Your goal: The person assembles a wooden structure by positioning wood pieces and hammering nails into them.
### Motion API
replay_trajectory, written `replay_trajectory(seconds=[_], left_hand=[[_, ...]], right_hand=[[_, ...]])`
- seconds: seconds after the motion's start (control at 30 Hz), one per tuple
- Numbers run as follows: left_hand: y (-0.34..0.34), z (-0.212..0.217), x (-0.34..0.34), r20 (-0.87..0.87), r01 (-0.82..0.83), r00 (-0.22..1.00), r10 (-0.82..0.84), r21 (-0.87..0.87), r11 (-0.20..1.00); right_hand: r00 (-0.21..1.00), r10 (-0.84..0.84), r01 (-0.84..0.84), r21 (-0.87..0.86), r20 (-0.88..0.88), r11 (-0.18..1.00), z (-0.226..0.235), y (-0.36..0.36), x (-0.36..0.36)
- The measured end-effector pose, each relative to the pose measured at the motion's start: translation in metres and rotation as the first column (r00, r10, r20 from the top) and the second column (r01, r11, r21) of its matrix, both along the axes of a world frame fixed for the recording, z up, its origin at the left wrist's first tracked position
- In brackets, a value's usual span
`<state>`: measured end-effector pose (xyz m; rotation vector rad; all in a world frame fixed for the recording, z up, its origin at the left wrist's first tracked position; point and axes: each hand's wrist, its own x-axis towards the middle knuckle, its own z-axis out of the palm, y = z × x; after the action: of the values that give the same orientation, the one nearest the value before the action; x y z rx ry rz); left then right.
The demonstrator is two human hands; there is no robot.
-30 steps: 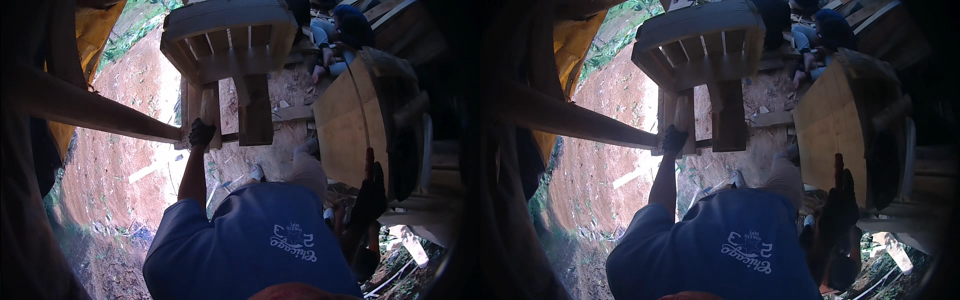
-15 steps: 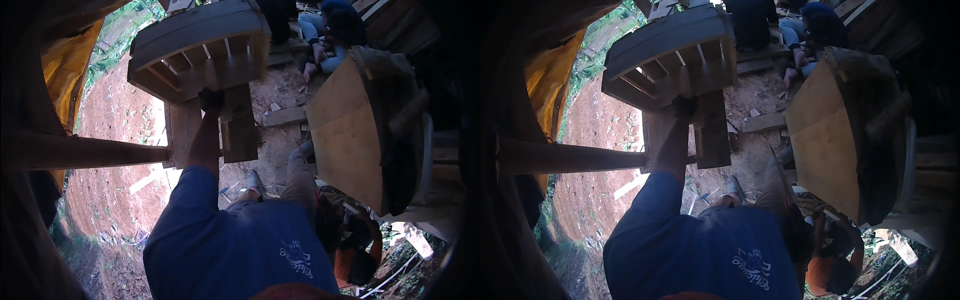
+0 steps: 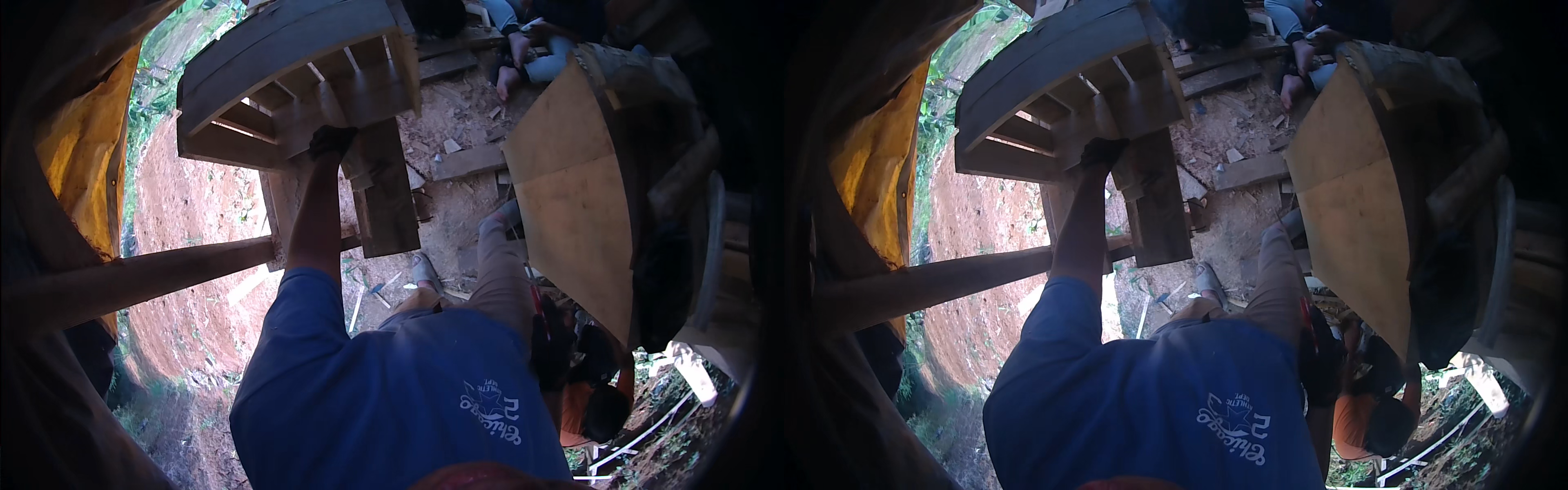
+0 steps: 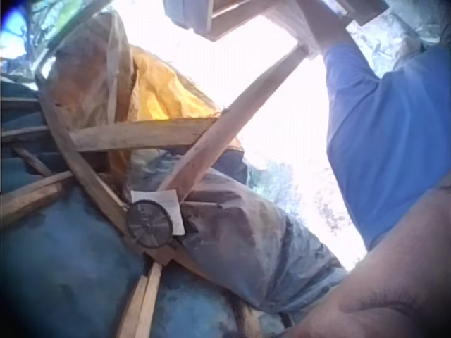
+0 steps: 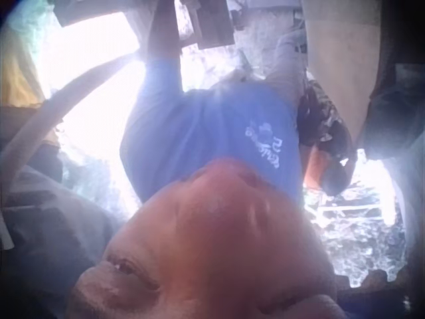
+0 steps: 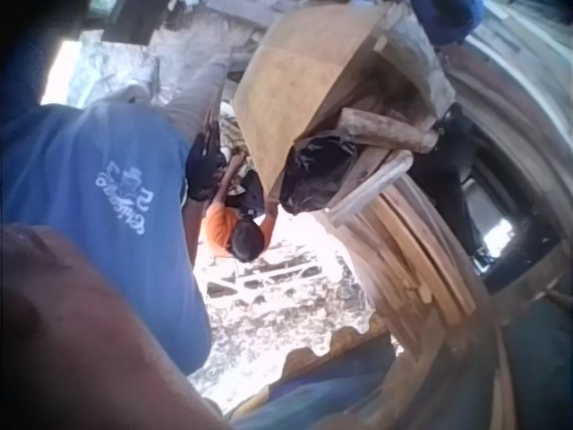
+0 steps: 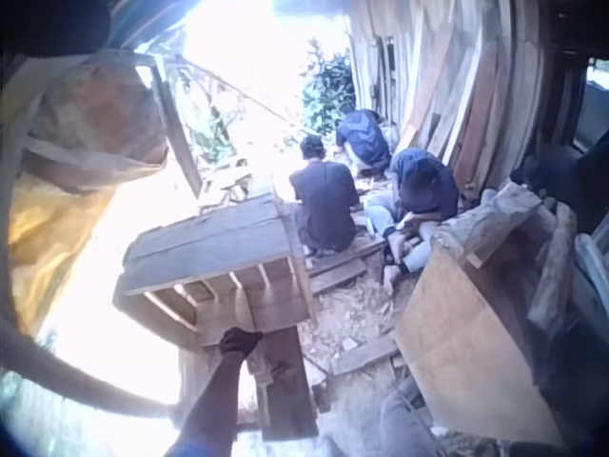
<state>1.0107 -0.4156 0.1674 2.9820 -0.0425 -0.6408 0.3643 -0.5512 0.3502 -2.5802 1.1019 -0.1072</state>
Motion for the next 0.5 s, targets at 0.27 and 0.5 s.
replay_trajectory(seconds=[0.27,0.5], left_hand=[[-0.015,-0.01,0.009,0.003,0.092,0.996,-0.092,-0.025,0.995],[-0.014,-0.028,0.03,0.075,0.191,0.979,-0.192,0.016,0.981]], right_hand=[[0.999,-0.031,0.032,0.005,-0.032,0.999,0.016,0.012,0.004],[0.916,-0.041,0.112,0.155,-0.4,0.982,0.152,0.002,0.063]])
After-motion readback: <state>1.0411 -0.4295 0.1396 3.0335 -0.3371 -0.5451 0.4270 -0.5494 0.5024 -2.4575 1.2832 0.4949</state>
